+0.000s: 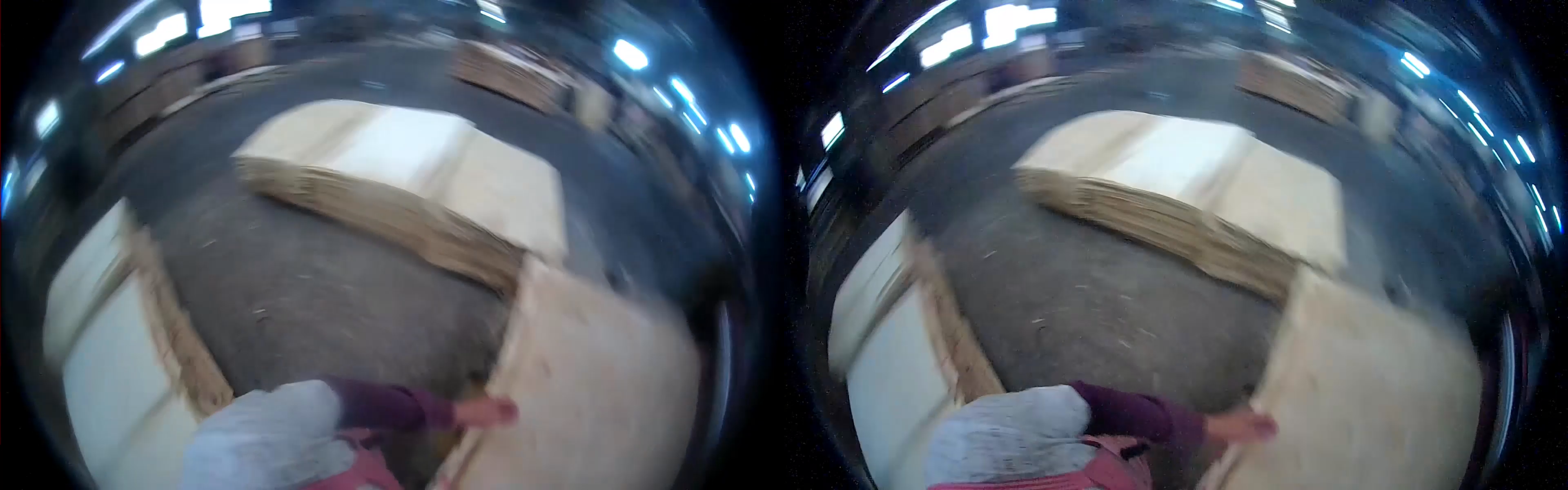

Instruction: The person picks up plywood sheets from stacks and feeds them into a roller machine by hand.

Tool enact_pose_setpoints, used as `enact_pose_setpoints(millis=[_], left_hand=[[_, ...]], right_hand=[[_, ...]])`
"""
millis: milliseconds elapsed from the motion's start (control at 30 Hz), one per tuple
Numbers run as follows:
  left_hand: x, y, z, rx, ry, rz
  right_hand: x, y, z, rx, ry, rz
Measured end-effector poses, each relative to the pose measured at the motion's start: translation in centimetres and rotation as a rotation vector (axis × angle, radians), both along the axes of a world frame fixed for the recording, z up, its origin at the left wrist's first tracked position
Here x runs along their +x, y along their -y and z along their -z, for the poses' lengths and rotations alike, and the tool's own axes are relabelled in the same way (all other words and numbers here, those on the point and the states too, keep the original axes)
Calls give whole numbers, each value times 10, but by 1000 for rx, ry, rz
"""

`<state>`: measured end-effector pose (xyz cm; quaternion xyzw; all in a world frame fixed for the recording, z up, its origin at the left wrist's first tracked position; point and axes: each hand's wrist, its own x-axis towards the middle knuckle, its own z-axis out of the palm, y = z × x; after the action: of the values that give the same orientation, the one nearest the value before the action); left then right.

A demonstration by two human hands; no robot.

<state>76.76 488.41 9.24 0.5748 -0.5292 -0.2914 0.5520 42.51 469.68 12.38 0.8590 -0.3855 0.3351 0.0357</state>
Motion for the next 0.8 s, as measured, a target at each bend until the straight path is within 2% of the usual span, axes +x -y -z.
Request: enact_pose_setpoints(millis=[100, 133, 167, 267, 333, 367, 400, 433, 500, 567, 633, 700, 767, 800], left_hand=[[-56, -5, -47, 160, -272, 153], [-73, 3, -76, 370, -422, 190], [-96, 9, -86, 434, -490, 116], [-150, 33, -107, 510, -505, 124], [-168, 45, -97, 571, -485, 183], [-175, 55, -91, 580, -482, 193], [-183, 64, -87, 608, -470, 245], [-192, 75, -82, 630, -458, 293], [-208, 102, -74, 646, -441, 381], [-225, 128, -67, 643, -446, 461], [-241, 144, -54, 650, -494, 519], [-263, 166, -41, 638, -582, 557], [-292, 181, -45, 673, -598, 587], [-305, 188, -45, 698, -603, 600]], right_hand=[[-112, 2, -61, 178, 421, 207], [-158, 3, -73, 189, 537, 330], [-203, 17, -80, 173, 675, 434], [-334, 64, -64, 219, 997, 744], [-341, 52, -58, 291, 957, 898], [-340, 54, -39, 393, 989, 861], [-338, 58, -3, 495, 1017, 813], [-331, 71, 42, 350, 818, 917], [-285, 61, 40, 485, 877, 730], [-266, 65, 54, 453, 936, 777], [-285, 81, 114, 610, 1013, 771], [-287, 79, 117, 567, 861, 877], [-285, 71, 91, 765, 1090, 703], [-285, 67, 86, 806, 1094, 707]])
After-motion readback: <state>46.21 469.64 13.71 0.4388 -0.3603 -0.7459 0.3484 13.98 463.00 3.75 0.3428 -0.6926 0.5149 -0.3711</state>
